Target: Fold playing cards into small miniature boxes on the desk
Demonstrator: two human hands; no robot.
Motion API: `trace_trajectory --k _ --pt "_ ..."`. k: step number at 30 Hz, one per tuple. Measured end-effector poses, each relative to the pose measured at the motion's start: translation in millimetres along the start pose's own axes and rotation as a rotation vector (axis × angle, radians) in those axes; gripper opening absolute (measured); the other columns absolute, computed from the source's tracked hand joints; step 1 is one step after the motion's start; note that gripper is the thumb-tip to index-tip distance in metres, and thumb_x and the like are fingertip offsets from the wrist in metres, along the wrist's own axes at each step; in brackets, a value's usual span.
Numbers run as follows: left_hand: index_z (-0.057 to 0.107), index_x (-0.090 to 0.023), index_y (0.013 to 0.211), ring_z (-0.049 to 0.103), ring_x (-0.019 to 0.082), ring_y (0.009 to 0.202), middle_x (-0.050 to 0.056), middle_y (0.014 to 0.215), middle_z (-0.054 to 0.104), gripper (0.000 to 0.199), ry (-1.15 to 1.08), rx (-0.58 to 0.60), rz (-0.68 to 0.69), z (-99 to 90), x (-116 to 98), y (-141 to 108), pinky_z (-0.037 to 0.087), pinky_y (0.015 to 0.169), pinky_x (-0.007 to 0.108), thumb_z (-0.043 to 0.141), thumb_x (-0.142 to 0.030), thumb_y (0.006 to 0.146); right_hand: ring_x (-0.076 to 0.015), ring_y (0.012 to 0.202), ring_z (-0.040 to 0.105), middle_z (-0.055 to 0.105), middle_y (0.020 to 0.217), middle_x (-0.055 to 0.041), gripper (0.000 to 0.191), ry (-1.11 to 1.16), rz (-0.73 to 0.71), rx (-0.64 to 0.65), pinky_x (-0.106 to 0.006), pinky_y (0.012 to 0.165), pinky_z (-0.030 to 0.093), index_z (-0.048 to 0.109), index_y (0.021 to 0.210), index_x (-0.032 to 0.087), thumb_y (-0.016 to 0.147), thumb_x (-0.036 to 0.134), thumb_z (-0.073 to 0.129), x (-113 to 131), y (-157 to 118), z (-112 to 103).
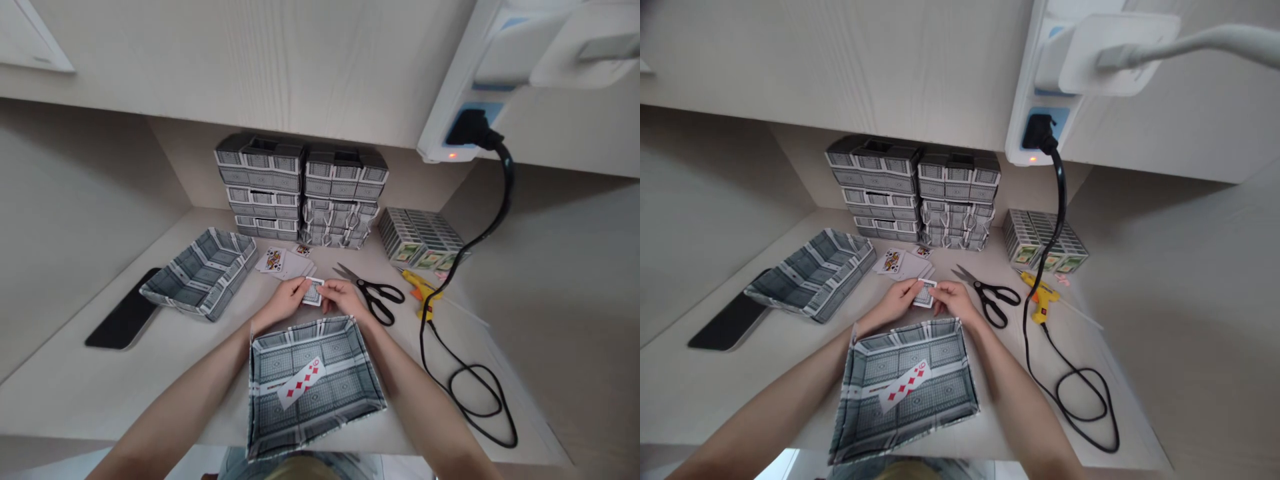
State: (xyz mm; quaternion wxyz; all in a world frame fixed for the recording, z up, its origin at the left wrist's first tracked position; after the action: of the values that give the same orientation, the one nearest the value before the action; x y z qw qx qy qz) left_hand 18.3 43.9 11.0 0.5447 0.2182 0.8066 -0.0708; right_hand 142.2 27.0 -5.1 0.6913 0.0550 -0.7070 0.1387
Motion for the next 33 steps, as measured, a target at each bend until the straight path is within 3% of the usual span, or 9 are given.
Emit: trace_trajectory --k 8,33 --pt "0.050 -0.015 0.062 0.045 0.010 0.042 -0.004 0.044 0.047 0.044 -0.130 0.039 -0.137 3.8 9.6 -2.2 0.036 0.045 0.021 0.038 -0.053 0.080 -0.0097 0.036 0.047 0.054 0.040 0.0043 0.033 -0.022 -0.040 -0.039 -0.021 0.041 0.035 0.054 0.055 0.019 0.070 0.048 0.059 1.2 0.4 -1.6" --pt "0.050 -0.014 0.059 0.045 0.009 0.040 -0.004 0.042 0.050 0.043 -0.216 0.119 -0.151 7.8 11.2 -4.4 0.037 0.044 0.021 0.043 -0.052 0.079 -0.0117 0.035 0.047 0.054 0.039 0.0039 0.029 0.073 -0.082 -0.096 -0.025 0.042 0.035 0.058 0.054 0.020 0.067 0.045 0.062 1.8 4.5 -7.9"
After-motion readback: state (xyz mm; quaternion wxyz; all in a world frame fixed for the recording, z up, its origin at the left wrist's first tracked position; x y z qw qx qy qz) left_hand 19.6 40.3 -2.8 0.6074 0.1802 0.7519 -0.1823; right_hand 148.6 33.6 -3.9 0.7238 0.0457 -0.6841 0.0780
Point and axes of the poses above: each hand's wrist, its own y-axis towards the middle knuckle, its own z-axis out of the palm, x = y × z, the point moved 6 cm from there along y, towards the middle knuckle
